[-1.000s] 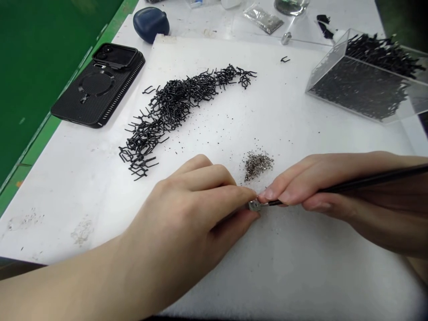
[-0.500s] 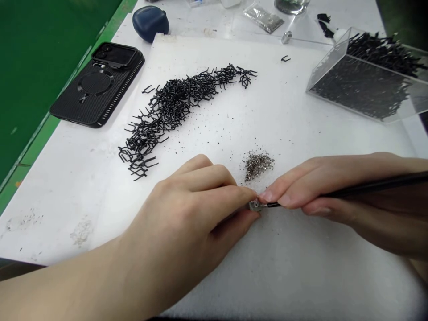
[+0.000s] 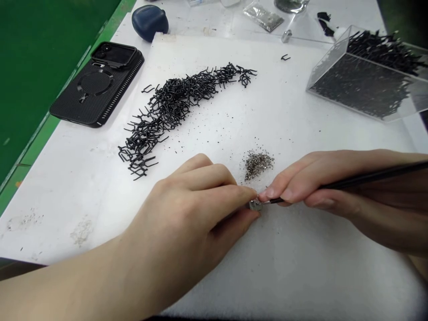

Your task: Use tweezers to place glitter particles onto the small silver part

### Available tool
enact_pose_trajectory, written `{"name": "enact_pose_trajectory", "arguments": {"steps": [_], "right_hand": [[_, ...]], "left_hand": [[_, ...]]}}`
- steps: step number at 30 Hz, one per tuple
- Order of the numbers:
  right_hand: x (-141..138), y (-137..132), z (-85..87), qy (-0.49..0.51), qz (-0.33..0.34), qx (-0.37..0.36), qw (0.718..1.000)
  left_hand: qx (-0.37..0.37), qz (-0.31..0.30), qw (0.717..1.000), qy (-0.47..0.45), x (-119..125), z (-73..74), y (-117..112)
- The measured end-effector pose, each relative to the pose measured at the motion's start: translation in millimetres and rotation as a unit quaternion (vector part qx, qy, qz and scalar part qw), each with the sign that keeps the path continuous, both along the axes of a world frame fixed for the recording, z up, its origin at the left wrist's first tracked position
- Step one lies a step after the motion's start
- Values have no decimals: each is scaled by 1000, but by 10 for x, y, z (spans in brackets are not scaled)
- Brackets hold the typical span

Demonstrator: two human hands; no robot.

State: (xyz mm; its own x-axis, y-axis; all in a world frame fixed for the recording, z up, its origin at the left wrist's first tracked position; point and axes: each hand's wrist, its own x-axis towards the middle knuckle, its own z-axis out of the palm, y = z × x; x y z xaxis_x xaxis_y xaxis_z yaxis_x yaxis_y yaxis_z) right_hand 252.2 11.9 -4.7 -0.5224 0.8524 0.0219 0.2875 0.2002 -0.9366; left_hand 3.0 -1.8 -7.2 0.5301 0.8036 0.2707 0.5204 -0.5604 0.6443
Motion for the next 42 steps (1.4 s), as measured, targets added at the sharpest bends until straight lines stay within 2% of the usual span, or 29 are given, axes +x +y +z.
{"name": "enact_pose_trajectory", "arguments": {"steps": [6, 16, 21, 42], "right_hand": [[-26, -17, -15, 2, -30, 27, 999], [-15, -7, -20, 0, -10, 41, 999], [-24, -23, 3, 5, -25, 24, 999], [2, -7, 18, -3, -2, 18, 1000]], "left_hand": [[3, -3, 1000, 0, -5, -33, 3], [15, -3, 1000, -7, -10, 0, -7], [11, -4, 1000, -7, -30, 21, -18], [5, -2, 1000, 3, -17, 27, 1]]}}
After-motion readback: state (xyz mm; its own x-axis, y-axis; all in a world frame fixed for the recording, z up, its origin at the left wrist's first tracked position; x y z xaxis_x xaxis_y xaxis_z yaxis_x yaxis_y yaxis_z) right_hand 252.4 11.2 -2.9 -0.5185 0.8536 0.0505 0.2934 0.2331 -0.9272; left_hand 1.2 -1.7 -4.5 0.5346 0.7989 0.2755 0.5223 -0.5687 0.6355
